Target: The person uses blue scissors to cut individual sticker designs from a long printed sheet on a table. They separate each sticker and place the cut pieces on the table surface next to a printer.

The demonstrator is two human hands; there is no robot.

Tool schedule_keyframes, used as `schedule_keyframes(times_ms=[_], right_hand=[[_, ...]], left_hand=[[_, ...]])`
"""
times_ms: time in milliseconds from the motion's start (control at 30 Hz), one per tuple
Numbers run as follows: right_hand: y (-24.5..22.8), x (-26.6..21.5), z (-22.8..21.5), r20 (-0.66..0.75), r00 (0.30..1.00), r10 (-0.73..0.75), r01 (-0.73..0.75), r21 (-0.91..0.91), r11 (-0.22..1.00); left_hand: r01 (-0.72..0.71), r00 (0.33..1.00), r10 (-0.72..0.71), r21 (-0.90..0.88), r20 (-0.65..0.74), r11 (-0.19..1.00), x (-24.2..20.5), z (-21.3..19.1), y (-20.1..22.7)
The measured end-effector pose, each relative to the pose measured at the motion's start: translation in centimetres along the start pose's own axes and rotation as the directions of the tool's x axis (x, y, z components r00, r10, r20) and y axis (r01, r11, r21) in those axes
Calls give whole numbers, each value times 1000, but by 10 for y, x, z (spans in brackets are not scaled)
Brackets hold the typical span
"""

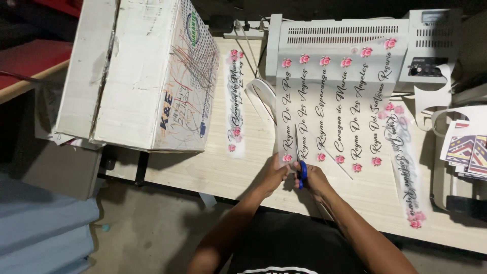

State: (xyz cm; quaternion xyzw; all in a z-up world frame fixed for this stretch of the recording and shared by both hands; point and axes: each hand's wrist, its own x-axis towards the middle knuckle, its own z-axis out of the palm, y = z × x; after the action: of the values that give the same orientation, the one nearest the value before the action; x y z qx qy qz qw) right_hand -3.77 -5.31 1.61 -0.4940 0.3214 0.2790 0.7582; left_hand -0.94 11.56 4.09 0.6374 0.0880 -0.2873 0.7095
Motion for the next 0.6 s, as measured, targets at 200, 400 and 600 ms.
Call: schedule_keyframes(times_ms=[200,400,600], right_hand=[[-16,5,1,12,998,-63,64,-42,997],[-35,20,2,68,990,-120,125,-69,990],[-63,26,12,15,995,-98,99,-80,992]], left_hand=[[-15,999,17,-40,39,999,-7,-2,-16],[53,993,-33,-180,116,982,-18,-3,-11],[-7,990,36,-205,135,979,-22,-4,-25]])
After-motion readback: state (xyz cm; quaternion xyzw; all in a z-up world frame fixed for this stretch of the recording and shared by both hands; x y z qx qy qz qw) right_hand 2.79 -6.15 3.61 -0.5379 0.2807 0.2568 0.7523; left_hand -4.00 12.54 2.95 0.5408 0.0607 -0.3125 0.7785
